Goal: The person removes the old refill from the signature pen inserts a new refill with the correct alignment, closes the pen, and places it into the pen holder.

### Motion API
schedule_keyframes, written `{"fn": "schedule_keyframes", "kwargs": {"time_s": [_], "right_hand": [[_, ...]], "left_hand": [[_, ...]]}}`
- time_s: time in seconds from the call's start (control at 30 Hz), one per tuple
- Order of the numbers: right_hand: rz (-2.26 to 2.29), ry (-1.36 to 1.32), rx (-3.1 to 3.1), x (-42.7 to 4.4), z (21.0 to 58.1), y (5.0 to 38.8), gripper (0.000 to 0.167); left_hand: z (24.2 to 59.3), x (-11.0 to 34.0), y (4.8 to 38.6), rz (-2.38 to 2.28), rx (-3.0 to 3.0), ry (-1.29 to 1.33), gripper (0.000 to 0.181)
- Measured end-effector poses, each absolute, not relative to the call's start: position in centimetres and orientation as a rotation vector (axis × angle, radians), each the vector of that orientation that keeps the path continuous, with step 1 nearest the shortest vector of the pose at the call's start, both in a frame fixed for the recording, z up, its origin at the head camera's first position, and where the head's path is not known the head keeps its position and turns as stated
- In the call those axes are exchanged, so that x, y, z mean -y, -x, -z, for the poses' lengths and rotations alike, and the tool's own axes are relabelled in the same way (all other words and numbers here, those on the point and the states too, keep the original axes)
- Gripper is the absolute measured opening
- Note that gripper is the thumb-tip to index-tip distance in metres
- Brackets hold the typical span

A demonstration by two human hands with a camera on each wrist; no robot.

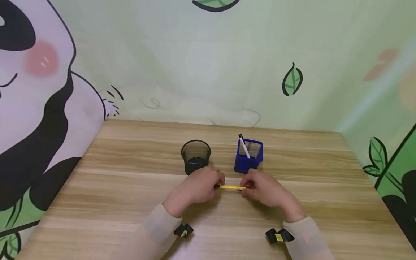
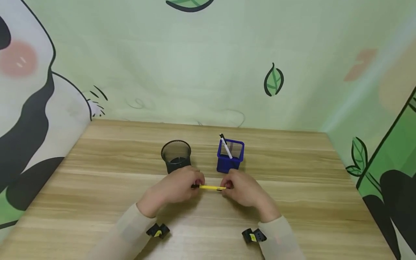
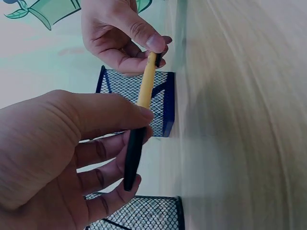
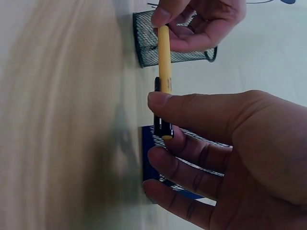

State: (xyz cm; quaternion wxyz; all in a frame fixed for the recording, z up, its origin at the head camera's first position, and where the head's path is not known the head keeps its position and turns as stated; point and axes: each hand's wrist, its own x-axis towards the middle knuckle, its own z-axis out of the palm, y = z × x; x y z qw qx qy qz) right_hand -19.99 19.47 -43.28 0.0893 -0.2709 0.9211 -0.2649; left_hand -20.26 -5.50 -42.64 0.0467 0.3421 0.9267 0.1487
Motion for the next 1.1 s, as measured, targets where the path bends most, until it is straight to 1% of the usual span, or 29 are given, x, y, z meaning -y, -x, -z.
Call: {"fn": "schedule_keyframes", "kwargs": {"time_s": [0.17, 0.33, 0.5, 0.73, 0.97, 1.1], "right_hand": [[0.811, 0.797, -2.753, -19.7, 42.3, 20.0, 0.006], [0.808, 0.833, -2.783, -19.7, 41.6, 20.0, 0.005], [0.813, 0.843, -2.799, -19.7, 41.3, 19.6, 0.005], [0.858, 0.814, -2.804, -19.7, 41.0, 19.3, 0.011], [0.906, 0.805, -2.792, -19.9, 40.3, 19.2, 0.004], [0.928, 0.791, -2.79, -20.1, 39.9, 19.0, 0.004]], "left_hand": [[42.0, 5.5, 20.2, -0.422, -2.883, -1.11, 0.01], [41.5, 5.5, 20.0, -0.44, -2.934, -1.107, 0.009], [41.2, 5.6, 19.7, -0.443, -2.971, -1.096, 0.012], [40.6, 5.5, 19.5, -0.499, -2.98, -1.108, 0.014], [40.1, 5.5, 19.2, -0.525, -2.978, -1.113, 0.019], [39.8, 5.4, 19.1, -0.565, -2.978, -1.135, 0.02]]}}
